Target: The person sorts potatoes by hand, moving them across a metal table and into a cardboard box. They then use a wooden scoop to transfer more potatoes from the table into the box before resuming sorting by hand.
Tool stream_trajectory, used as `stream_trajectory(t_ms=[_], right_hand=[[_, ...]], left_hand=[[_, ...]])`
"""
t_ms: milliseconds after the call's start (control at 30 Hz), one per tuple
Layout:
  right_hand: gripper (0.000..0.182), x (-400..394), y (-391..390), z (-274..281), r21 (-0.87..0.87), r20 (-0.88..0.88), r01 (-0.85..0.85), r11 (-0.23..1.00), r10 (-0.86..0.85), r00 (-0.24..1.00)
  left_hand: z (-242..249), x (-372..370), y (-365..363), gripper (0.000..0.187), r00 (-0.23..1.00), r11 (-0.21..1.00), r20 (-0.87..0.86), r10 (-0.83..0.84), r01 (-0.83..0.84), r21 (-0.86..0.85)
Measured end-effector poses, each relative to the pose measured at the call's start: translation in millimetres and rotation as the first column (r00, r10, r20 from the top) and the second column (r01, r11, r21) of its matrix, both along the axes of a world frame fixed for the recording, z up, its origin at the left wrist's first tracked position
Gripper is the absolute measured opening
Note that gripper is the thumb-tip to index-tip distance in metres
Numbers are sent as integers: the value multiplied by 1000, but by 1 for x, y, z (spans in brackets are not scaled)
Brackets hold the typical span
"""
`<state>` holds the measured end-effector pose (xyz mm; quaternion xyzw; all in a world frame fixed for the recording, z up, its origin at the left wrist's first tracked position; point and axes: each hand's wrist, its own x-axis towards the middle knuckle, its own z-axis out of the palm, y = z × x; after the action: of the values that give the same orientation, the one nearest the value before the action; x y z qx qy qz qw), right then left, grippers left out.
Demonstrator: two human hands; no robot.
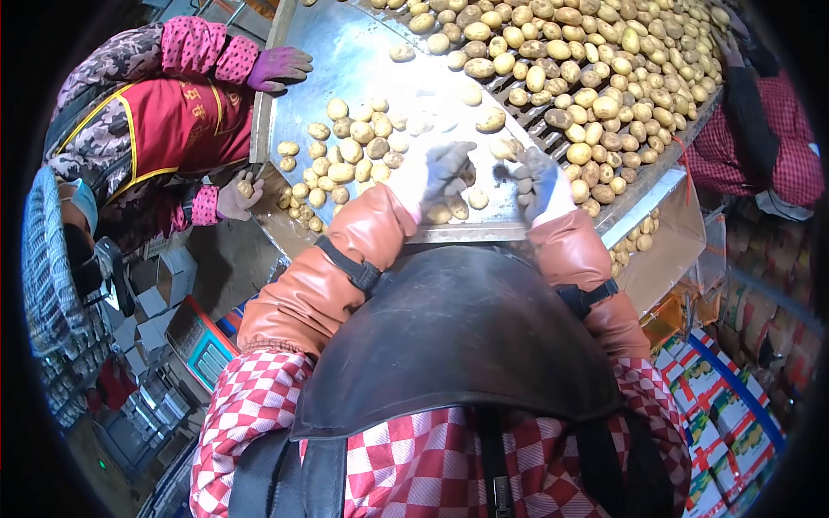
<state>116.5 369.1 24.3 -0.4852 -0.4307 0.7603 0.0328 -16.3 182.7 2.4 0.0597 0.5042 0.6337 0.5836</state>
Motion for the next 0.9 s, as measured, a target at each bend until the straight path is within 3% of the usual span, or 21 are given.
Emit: stream_trajectory(t_ms=[67, 133, 200, 267, 333, 367, 400, 433, 467, 500, 533, 567, 600, 633, 667, 700, 733, 800, 833, 867, 900], right_hand=[[21, 6, 11, -10, -95, -18, -47, 994, 46, 999], [21, 17, 14, -9, -182, -43, -85, 980, 78, 996], [21, 44, 3, 8, 36, -164, -453, 891, 453, 876], [20, 61, 7, 26, 28, -84, -557, 830, 558, 826], [19, 81, 18, 31, 8, -5, -653, 758, 653, 758], [21, 94, 25, 27, 172, 114, -852, 495, 848, 517], [23, 108, 30, 23, 280, 276, -947, 159, 931, 238], [27, 119, 28, 20, 460, 363, -887, -44, 921, 143], [24, 130, 27, 23, 459, 483, -884, -84, 859, 170], [31, 131, 24, 18, 480, 438, -876, 35, 856, 275], [38, 130, 22, 15, 495, 392, -855, 155, 839, 378], [38, 128, 21, 12, 495, 395, -853, 164, 832, 389], [46, 102, 8, 30, 264, 176, -721, 640, 704, 689], [54, 80, -1, 40, -75, 60, -395, 915, 400, 915], [57, 65, -1, 37, -218, -85, -300, 929, 288, 954], [51, 71, -4, -5, -166, -551, -387, 907, 240, 799], [49, 37, -21, 20, -183, -186, -291, 939, 257, 948], [46, 20, -26, 38, 62, -98, -493, 868, 497, 862], [46, 21, -23, 27, 61, -97, -494, 867, 498, 862], [45, 26, -18, 8, -28, -297, -544, 839, 513, 806], [45, 24, -18, 8, -106, -486, -602, 791, 487, 726]], left_hand=[[3, 5, -8, 49, 978, 988, -152, 146, -136, 76], [10, 3, -15, 52, 979, 991, -171, 110, -94, 97], [23, 3, -17, 57, 979, 992, -188, 77, -56, 115], [44, 4, -13, 60, 900, 999, -436, -8, -11, -41], [46, 3, -8, 58, 865, 987, -495, -85, 6, -159], [46, 3, -7, 56, 823, 962, -543, -169, 18, -272], [48, 3, -6, 56, 822, 962, -542, -175, 25, -272], [51, 5, -6, 53, 939, 980, -342, -27, -42, -192], [53, 5, -5, 50, 988, 983, -109, 113, -127, -132], [54, 6, -3, 50, 989, 984, -108, 104, -118, -133], [54, 8, 0, 47, 902, 963, -423, -92, -29, -270], [54, 9, 4, 44, 688, 910, -658, -307, 9, -415], [54, 12, 7, 44, 685, 911, -657, -314, 23, -411], [53, 15, 10, 43, 698, 927, -645, -311, 73, -368], [51, 18, 13, 43, 714, 939, -629, -308, 121, -323], [38, 24, 14, 45, 762, 976, -612, -212, 135, -171], [37, 27, 18, 45, 764, 975, -608, -217, 143, -168], [43, 28, 26, 46, 705, 961, -670, -231, 271, -47], [82, 26, 27, 41, 801, 942, -497, -334, 291, -165], [95, 23, 30, 41, 802, 943, -497, -331, 288, -164], [104, 22, 34, 38, 940, 934, -215, -265, 195, -299]])
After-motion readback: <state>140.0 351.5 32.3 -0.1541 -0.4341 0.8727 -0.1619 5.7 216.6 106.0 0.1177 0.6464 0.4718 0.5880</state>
